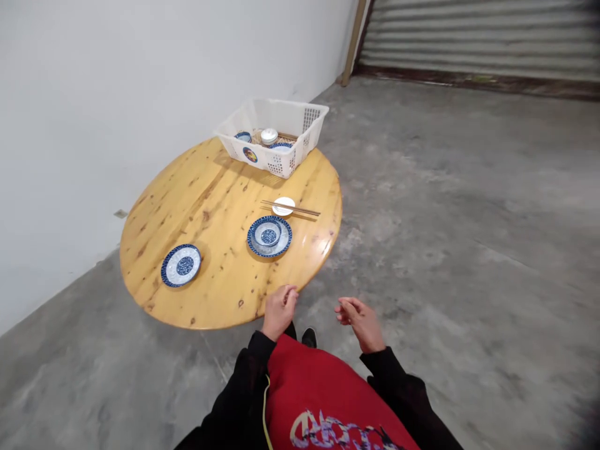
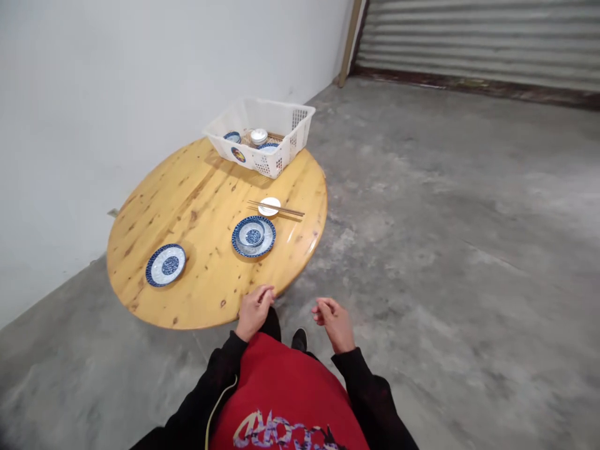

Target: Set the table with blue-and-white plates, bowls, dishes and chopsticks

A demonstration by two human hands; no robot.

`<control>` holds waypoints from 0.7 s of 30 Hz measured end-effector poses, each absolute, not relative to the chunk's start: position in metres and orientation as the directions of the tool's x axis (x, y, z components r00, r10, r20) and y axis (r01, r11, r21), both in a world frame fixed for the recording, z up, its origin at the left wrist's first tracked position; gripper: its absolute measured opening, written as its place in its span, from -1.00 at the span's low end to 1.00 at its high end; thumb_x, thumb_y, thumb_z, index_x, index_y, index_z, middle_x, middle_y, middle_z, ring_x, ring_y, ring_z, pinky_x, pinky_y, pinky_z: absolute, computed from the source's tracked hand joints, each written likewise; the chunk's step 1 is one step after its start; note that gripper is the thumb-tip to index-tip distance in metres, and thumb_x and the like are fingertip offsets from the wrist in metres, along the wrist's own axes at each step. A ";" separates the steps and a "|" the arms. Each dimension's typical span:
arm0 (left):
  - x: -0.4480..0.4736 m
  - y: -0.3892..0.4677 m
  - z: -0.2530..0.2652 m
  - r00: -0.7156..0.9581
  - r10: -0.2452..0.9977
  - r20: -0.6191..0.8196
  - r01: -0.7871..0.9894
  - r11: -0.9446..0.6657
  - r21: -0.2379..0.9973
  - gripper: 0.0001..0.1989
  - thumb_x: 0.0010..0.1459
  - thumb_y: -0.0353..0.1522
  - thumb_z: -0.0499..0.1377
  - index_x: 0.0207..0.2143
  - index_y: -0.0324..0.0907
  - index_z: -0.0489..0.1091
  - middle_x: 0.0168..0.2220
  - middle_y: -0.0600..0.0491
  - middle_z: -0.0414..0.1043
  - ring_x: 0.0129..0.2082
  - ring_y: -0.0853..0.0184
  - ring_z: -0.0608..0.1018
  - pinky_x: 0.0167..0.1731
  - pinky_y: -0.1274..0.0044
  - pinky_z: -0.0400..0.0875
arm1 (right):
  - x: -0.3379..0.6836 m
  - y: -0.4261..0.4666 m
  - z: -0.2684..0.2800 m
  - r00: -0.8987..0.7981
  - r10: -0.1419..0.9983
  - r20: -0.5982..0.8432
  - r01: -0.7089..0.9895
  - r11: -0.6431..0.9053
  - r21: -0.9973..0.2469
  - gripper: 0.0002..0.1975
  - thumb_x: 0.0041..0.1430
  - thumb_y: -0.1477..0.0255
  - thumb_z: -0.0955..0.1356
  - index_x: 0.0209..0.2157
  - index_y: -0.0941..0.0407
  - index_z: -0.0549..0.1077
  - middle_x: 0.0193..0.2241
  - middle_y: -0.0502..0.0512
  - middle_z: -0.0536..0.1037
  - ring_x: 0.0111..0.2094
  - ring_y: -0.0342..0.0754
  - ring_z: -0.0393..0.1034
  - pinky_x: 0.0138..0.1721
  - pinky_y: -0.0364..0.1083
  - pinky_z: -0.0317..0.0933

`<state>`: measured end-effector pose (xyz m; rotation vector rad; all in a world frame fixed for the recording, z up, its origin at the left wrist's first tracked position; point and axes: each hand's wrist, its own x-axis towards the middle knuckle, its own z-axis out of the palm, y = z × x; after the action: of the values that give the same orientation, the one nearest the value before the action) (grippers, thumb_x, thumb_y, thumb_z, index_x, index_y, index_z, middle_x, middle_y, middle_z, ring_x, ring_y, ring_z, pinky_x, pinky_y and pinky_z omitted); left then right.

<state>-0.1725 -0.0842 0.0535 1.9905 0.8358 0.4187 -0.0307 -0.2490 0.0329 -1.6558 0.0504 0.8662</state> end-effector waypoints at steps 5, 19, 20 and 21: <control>-0.120 -0.095 0.070 0.807 0.589 0.037 0.341 -0.516 0.786 -0.73 0.29 -0.34 0.03 -0.17 -0.11 0.54 -0.23 -0.03 0.63 -0.23 0.28 0.64 -0.15 0.47 0.50 | -0.004 -0.270 0.033 0.741 0.370 -0.560 -0.527 -0.195 -0.827 -0.43 -0.27 -0.02 0.50 -0.35 0.16 0.50 -0.51 0.13 0.58 -0.56 -0.09 0.40 -0.53 -0.13 0.29; 0.011 -0.040 0.054 0.335 0.941 0.049 0.416 -0.194 0.888 -0.72 0.30 -0.26 0.03 -0.20 -0.11 0.54 -0.33 0.02 0.62 -0.39 0.31 0.64 -0.35 0.51 0.50 | 0.225 -0.191 0.051 0.702 0.603 -0.379 -0.196 -0.348 -0.917 -0.44 -0.12 -0.07 0.49 -0.29 0.12 0.55 -0.48 0.12 0.59 -0.53 -0.04 0.44 -0.48 -0.08 0.37; 0.022 -0.035 0.055 0.279 0.960 0.032 0.415 -0.151 0.897 -0.71 0.30 -0.25 0.03 -0.20 -0.11 0.54 -0.34 0.02 0.62 -0.41 0.31 0.64 -0.36 0.51 0.50 | 0.241 -0.180 0.055 0.674 0.634 -0.378 -0.171 -0.364 -0.915 -0.44 -0.12 -0.08 0.48 -0.30 0.12 0.55 -0.48 0.12 0.59 -0.53 -0.04 0.43 -0.49 -0.08 0.36; 0.034 -0.031 0.056 0.233 0.973 0.011 0.407 -0.107 0.907 -0.70 0.30 -0.24 0.03 -0.20 -0.11 0.54 -0.35 0.02 0.61 -0.42 0.31 0.64 -0.38 0.51 0.50 | 0.255 -0.169 0.059 0.648 0.663 -0.375 -0.145 -0.376 -0.915 -0.44 -0.12 -0.09 0.48 -0.30 0.11 0.56 -0.49 0.12 0.58 -0.53 -0.04 0.43 -0.49 -0.07 0.36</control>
<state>0.0337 -0.0307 0.0565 1.6634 1.3032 0.8446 0.2550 -0.1695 0.0589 -1.7590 -0.4197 0.9092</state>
